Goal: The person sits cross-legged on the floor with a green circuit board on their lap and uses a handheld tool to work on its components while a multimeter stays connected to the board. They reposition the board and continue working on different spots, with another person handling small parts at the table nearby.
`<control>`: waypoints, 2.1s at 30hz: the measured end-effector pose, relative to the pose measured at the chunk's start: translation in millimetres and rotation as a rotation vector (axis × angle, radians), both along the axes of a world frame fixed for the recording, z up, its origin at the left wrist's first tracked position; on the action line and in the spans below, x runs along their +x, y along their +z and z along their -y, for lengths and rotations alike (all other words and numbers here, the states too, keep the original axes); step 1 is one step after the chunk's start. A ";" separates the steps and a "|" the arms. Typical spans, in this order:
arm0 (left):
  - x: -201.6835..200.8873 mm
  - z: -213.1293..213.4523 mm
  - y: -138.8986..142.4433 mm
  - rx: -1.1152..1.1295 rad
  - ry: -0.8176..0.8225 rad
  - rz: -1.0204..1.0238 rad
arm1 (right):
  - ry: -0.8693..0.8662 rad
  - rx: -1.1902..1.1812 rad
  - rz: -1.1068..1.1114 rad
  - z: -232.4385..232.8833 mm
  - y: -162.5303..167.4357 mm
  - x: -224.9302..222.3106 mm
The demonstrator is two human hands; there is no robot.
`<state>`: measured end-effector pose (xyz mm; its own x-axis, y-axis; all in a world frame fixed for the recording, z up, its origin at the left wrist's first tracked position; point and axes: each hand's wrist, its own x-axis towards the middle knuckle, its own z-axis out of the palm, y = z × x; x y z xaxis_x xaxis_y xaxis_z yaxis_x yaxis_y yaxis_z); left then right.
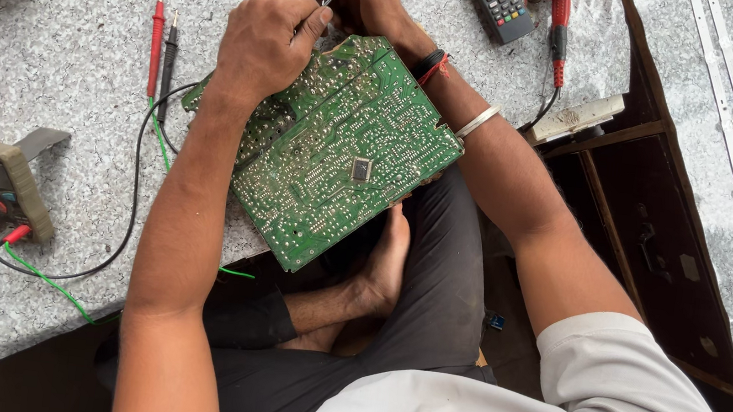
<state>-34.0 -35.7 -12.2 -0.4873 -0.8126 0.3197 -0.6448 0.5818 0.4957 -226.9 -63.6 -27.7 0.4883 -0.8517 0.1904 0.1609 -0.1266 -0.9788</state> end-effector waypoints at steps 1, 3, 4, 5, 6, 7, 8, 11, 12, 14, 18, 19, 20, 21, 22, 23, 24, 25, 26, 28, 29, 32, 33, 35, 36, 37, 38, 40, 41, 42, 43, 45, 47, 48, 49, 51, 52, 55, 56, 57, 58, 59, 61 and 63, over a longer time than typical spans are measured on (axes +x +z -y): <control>0.1 0.1 -0.2 -0.019 -0.008 -0.004 | 0.002 0.013 0.017 0.2 -0.7 0.0; 0.4 0.2 -0.3 -0.058 -0.019 -0.014 | 0.009 0.037 0.050 0.8 -2.2 -0.3; 0.8 0.3 -0.2 -0.062 -0.020 -0.017 | 0.012 0.038 0.055 1.2 -2.9 -0.5; 0.9 0.2 -0.3 -0.066 -0.021 -0.021 | 0.015 0.039 0.060 1.6 -3.5 -0.7; 1.2 -0.1 -0.5 -0.070 -0.021 -0.024 | 0.019 0.041 0.066 1.8 -4.0 -0.8; 1.6 -0.3 -0.8 -0.097 -0.028 -0.031 | 0.019 0.032 0.058 2.4 -4.6 -0.9; 1.8 -0.2 -1.0 -0.125 -0.034 -0.039 | 0.019 0.024 0.050 3.0 -4.9 -1.0; 2.4 0.0 -2.3 -0.138 -0.035 -0.040 | 0.004 -0.012 0.019 4.3 -6.2 -1.3; 2.5 0.4 -2.7 -0.132 -0.033 -0.037 | -0.004 -0.027 0.007 4.8 -6.6 -1.5; 2.9 0.7 -3.4 -0.126 -0.033 -0.045 | 0.005 -0.010 0.026 5.4 -7.6 -1.5; 3.0 1.0 -3.9 -0.132 -0.028 -0.044 | 0.054 0.020 0.090 7.4 -8.6 -1.6; 3.1 1.1 -3.7 -0.130 -0.031 -0.052 | 0.050 0.030 0.080 7.6 -8.8 -1.6; 3.3 1.0 -3.5 -0.127 -0.033 -0.059 | 0.045 0.042 0.069 7.7 -8.9 -1.8; 3.4 0.8 -3.4 -0.124 -0.035 -0.066 | 0.041 0.053 0.059 7.9 -8.8 -1.7; 3.5 0.6 -3.4 -0.117 -0.032 -0.066 | 0.041 0.060 0.060 8.1 -9.0 -1.6; 3.4 0.6 -3.4 -0.110 -0.029 -0.066 | 0.041 0.066 0.060 8.3 -9.4 -1.9; 3.2 0.7 -3.5 -0.103 -0.025 -0.066 | 0.040 0.073 0.060 8.5 -9.7 -1.9; 3.4 0.6 -3.7 -0.114 -0.025 -0.065 | 0.045 0.078 0.067 8.6 -10.1 -2.2; 3.6 0.5 -4.1 -0.124 -0.025 -0.065 | 0.048 0.084 0.072 8.5 -10.5 -2.5; 2.3 1.6 -4.8 -0.117 -0.024 -0.055 | 0.044 0.058 0.061 9.0 -11.4 -3.5; 2.2 2.3 -5.2 -0.099 -0.017 -0.044 | 0.041 0.028 0.044 9.3 -12.0 -3.8; 2.1 4.0 -6.5 -0.069 -0.013 -0.031 | 0.044 0.009 0.040 10.3 -13.8 -4.9; 2.2 4.0 -7.1 -0.061 -0.012 -0.030 | 0.049 0.016 0.047 10.5 -14.5 -5.2; 2.2 4.1 -7.8 -0.093 -0.018 -0.039 | 0.025 0.004 0.018 11.0 -15.7 -5.5; 2.4 4.1 -8.0 -0.109 -0.019 -0.043 | 0.015 -0.003 0.004 11.3 -16.2 -5.5; 2.6 4.1 -8.2 -0.104 -0.017 -0.041 | 0.012 0.012 0.005 11.5 -16.6 -5.5; 2.6 4.4 -8.1 -0.100 -0.016 -0.038 | 0.008 0.026 0.006 11.8 -16.9 -5.6; 2.4 4.1 -8.4 -0.109 -0.018 -0.041 | 0.010 0.045 0.019 12.1 -17.4 -6.0; 2.4 4.3 -8.3 -0.127 -0.019 -0.046 | 0.018 0.044 0.029 12.4 -17.6 -6.2; 2.5 4.4 -8.3 -0.144 -0.021 -0.051 | 0.026 0.045 0.040 12.6 -17.8 -6.5; 2.5 4.4 -8.4 -0.141 -0.021 -0.057 | 0.029 0.049 0.039 12.9 -18.0 -6.9; 2.5 4.3 -8.7 -0.135 -0.019 -0.069 | 0.036 0.059 0.038 13.3 -18.6 -7.7; 2.5 4.5 -8.9 -0.136 -0.015 -0.067 | 0.033 0.076 0.037 14.2 -19.3 -8.0; 2.5 4.6 -8.8 -0.137 -0.013 -0.067 | 0.032 0.085 0.037 14.8 -19.7 -8.1; 2.5 4.6 -8.7 -0.126 -0.009 -0.063 | 0.035 0.082 0.039 15.2 -20.2 -8.0; 2.1 5.0 -8.1 -0.105 0.000 -0.056 | 0.040 0.076 0.043 16.1 -21.1 -8.0; 1.7 5.2 -7.6 -0.109 0.000 -0.056 | 0.040 0.077 0.044 16.4 -21.7 -8.3; 1.1 5.4 -6.4 -0.098 0.009 -0.046 | 0.034 0.086 0.046 16.2 -24.0 -9.9; 1.0 5.4 -6.1 -0.080 0.015 -0.037 | 0.027 0.093 0.047 15.4 -25.0 -10.8; 0.8 5.1 -6.0 -0.060 0.022 -0.028 | 0.019 0.102 0.047 15.1 -25.9 -11.7; 0.9 5.0 -5.9 -0.069 0.021 -0.029 | 0.021 0.076 0.019 15.8 -26.6 -12.3; 0.8 5.1 -6.0 -0.078 0.021 -0.031 | 0.023 0.051 -0.010 16.3 -27.3 -13.0; 0.8 5.5 -6.0 -0.092 0.026 -0.024 | 0.085 0.060 -0.010 18.0 -28.7 -13.4; 0.5 6.0 -6.1 -0.101 0.035 -0.004 | 0.203 0.131 0.049 19.1 -29.4 -12.7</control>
<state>-33.5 -41.6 -18.3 -0.4579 -0.7928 0.4021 -0.6640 0.6058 0.4383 -239.6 -82.8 -57.0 0.6446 -0.7562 0.1122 0.2177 0.0409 -0.9752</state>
